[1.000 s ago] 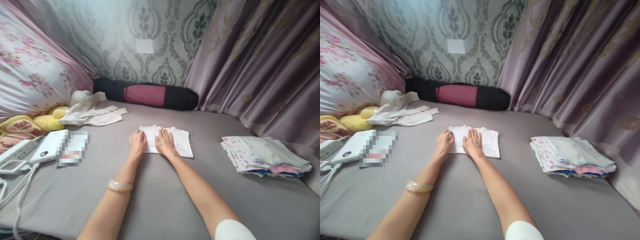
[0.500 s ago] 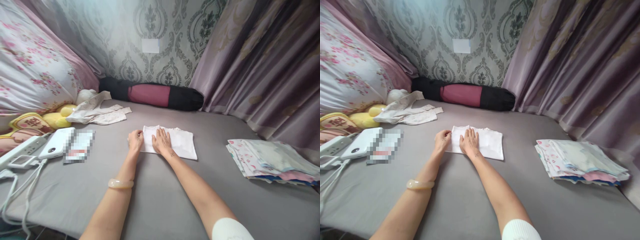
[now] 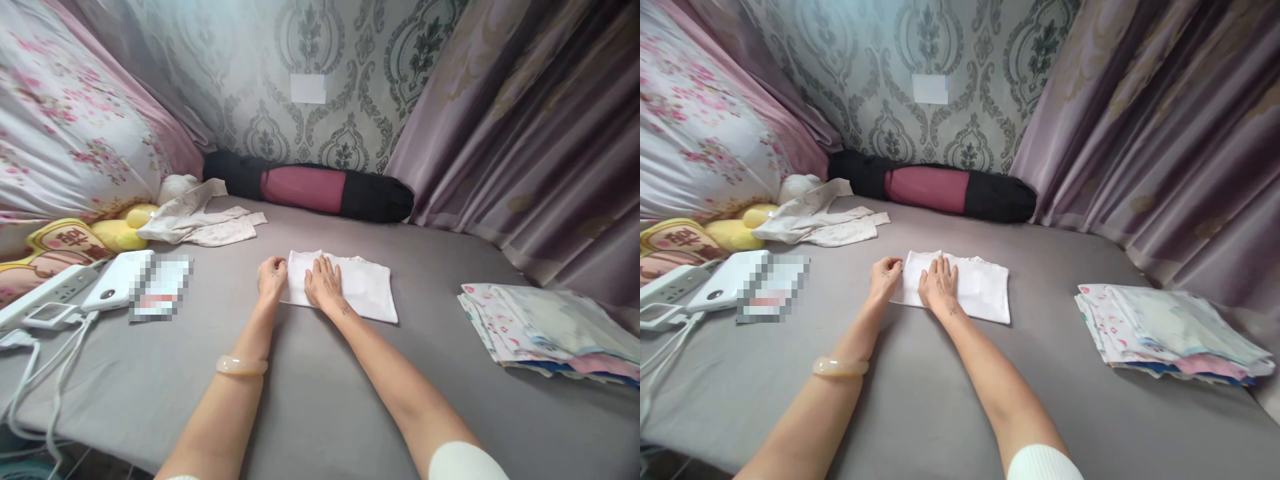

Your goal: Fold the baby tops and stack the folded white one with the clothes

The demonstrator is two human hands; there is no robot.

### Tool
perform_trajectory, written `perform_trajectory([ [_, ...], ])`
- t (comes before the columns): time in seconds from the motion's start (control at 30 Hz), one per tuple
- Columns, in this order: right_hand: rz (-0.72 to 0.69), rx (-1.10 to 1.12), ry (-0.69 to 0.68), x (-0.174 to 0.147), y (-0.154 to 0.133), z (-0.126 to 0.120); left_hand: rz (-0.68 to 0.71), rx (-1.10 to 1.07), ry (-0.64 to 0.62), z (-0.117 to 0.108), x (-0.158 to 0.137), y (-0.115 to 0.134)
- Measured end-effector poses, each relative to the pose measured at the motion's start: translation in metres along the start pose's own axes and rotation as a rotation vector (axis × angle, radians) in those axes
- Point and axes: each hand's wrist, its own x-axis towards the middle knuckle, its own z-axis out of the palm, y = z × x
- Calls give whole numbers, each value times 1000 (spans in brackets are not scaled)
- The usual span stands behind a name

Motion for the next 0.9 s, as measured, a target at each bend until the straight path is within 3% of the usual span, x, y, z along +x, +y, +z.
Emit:
perform_trajectory([
  [0.27,-89,16,-20,5,-24,3,4,-64,25,1,1,-3],
  [0.7,-91,9,13,4,-23,9,-18,-75,47,-1,1,0],
  [0.9,-111,35,-60,8,-37,0,-52,-121,157,-3,0,6],
])
